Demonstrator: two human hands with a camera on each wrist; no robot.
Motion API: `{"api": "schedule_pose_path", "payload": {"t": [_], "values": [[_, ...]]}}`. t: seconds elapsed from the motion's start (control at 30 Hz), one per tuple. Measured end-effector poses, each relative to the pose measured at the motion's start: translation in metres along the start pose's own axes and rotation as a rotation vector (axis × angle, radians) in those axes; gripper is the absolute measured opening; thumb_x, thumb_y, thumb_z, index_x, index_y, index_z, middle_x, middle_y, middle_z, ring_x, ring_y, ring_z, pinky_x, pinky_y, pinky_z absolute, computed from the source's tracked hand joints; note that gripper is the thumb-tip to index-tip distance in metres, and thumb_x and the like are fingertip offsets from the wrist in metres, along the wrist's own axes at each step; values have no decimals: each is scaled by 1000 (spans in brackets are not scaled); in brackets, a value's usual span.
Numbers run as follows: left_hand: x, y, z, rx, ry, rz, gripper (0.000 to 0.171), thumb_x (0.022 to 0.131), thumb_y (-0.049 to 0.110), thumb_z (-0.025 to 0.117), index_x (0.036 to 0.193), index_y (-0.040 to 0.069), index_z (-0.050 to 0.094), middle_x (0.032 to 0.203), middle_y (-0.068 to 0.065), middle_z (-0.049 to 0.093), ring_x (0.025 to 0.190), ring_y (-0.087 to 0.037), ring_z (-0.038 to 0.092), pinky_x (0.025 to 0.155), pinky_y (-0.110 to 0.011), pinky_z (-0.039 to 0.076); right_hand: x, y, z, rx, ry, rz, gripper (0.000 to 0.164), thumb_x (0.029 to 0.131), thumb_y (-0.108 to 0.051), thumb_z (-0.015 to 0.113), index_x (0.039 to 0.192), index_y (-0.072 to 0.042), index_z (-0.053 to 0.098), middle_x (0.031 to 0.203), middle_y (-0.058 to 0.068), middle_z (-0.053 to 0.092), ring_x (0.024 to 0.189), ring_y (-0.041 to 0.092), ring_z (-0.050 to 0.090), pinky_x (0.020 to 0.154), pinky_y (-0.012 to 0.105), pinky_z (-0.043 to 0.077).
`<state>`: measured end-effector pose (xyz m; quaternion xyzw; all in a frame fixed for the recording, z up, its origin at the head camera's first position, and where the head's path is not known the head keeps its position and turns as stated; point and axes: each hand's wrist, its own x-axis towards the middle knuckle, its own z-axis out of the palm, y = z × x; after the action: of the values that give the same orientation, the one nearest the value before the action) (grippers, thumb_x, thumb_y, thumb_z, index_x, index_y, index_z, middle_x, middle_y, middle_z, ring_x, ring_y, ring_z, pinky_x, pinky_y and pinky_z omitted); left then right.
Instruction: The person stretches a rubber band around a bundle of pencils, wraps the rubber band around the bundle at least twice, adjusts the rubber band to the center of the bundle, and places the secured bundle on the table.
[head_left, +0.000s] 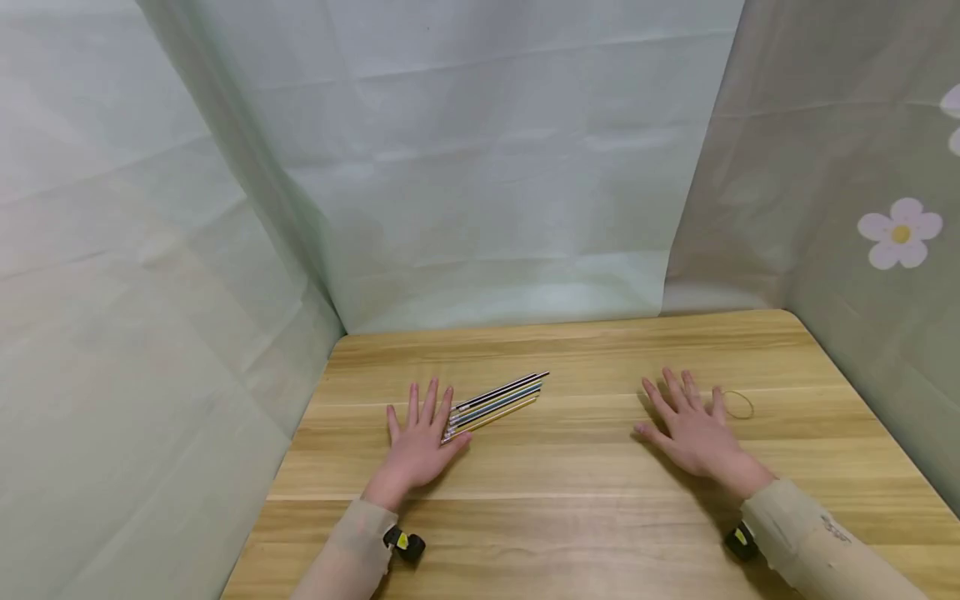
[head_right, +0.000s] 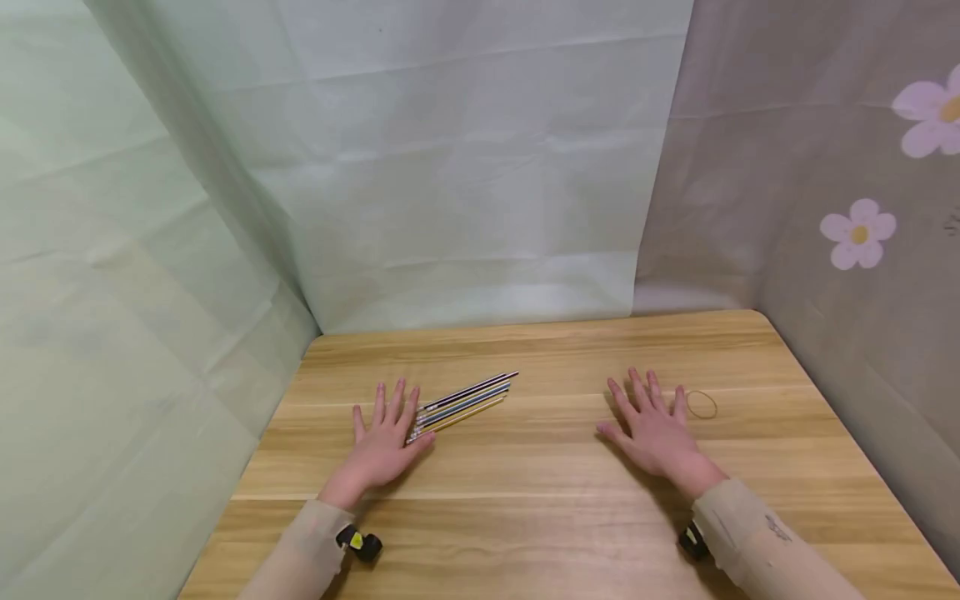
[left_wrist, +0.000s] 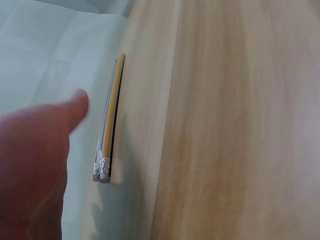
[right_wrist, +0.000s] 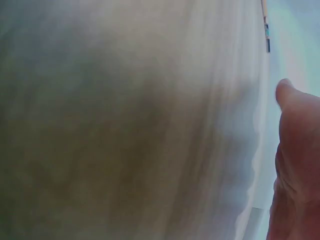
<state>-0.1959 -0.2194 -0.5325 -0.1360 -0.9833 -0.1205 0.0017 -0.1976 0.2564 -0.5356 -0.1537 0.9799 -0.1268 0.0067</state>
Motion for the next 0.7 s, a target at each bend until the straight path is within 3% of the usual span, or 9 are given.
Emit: {"api": "schedule_pose_path", "payload": {"t": [0.3, 0.5, 0.7], "values": [[-11, -2, -1, -44, -22, -42, 91, 109, 58, 52, 172, 10, 8, 178, -11, -8, 161, -43, -15, 116, -81, -2, 14, -8, 3, 118, -41, -107, 84, 109, -54, 55, 169, -3, 25, 174, 30, 9, 159, 54, 3, 120, 76, 3], [-15, -10, 4, -86, -15, -47, 91, 108, 55, 56, 171, 5, 12, 178, -20, 1, 160, -50, -7, 114, -83, -2, 34, -21, 10, 105, -78, -158, 86, 109, -57, 53, 169, -2, 23, 175, 28, 7, 160, 52, 2, 123, 72, 3], [-16, -15, 9, -137, -4, -73, 90, 109, 54, 54, 170, 1, 16, 177, -22, 8, 161, -49, -1, 115, -82, -1, 56, -37, 15, 72, -96, -225, 84, 110, -56, 52, 168, -2, 25, 174, 29, 11, 159, 53, 7, 124, 69, 11]]}}
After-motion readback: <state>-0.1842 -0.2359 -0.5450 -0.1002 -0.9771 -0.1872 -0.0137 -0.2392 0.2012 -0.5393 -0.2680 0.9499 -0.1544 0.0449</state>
